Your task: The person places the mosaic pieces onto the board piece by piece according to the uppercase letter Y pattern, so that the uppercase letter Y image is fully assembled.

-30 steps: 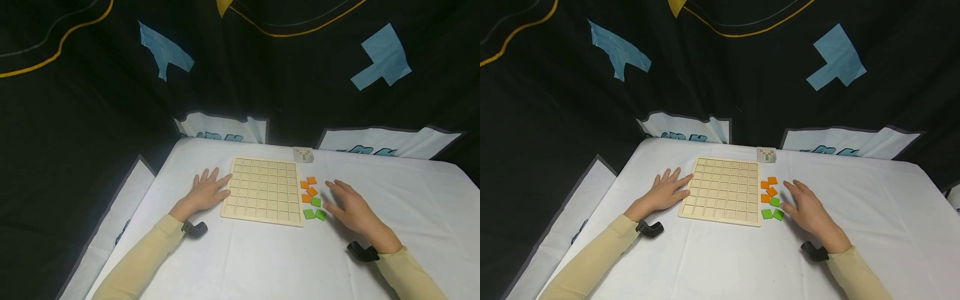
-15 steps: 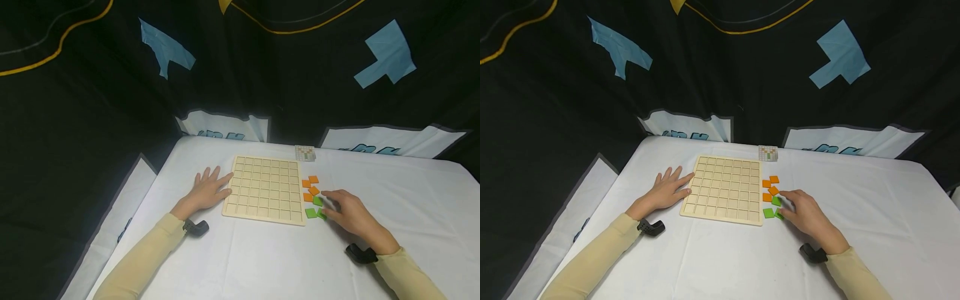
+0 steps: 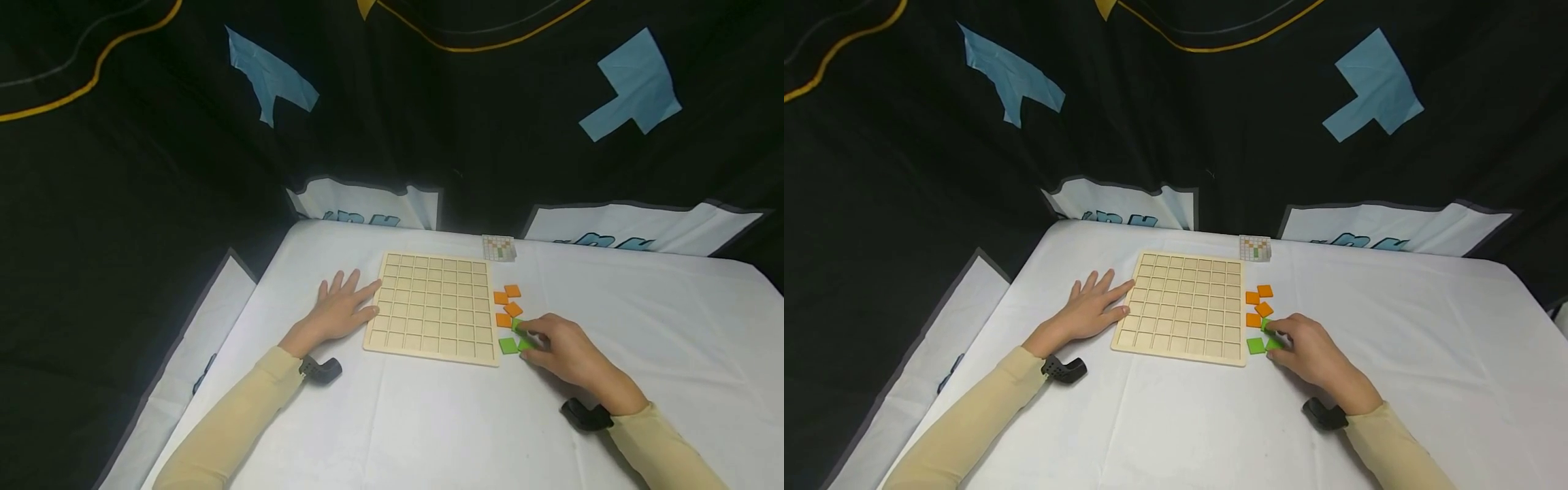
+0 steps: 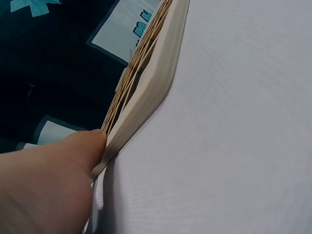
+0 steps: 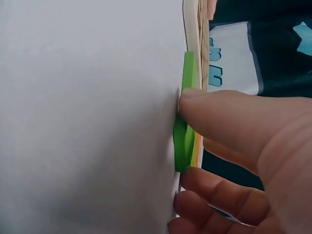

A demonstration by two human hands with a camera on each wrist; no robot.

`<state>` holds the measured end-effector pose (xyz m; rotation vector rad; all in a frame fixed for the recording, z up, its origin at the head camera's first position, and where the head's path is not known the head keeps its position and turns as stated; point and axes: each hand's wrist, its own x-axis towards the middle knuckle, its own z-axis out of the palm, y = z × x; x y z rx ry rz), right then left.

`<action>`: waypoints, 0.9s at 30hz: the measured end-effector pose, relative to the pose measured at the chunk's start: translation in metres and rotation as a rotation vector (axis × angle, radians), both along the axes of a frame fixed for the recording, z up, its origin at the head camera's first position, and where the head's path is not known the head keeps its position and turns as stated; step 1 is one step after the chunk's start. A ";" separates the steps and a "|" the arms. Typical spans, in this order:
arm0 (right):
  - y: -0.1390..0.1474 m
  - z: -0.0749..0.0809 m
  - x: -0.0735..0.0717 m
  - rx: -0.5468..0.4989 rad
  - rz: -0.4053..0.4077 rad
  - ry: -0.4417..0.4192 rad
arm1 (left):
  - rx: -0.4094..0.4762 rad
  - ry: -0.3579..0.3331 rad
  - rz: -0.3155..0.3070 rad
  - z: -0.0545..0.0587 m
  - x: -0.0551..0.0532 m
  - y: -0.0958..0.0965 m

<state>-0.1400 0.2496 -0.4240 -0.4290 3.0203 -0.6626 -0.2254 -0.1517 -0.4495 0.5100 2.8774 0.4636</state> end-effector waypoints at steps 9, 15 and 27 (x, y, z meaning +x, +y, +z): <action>-0.002 -0.001 0.001 0.021 0.007 0.014 | 0.005 -0.003 0.002 0.000 0.000 0.000; -0.002 -0.001 0.003 0.023 0.011 0.015 | 0.004 0.002 0.001 0.000 0.001 0.001; 0.000 -0.003 0.002 0.001 0.039 0.048 | 0.001 0.000 -0.002 0.003 0.003 0.000</action>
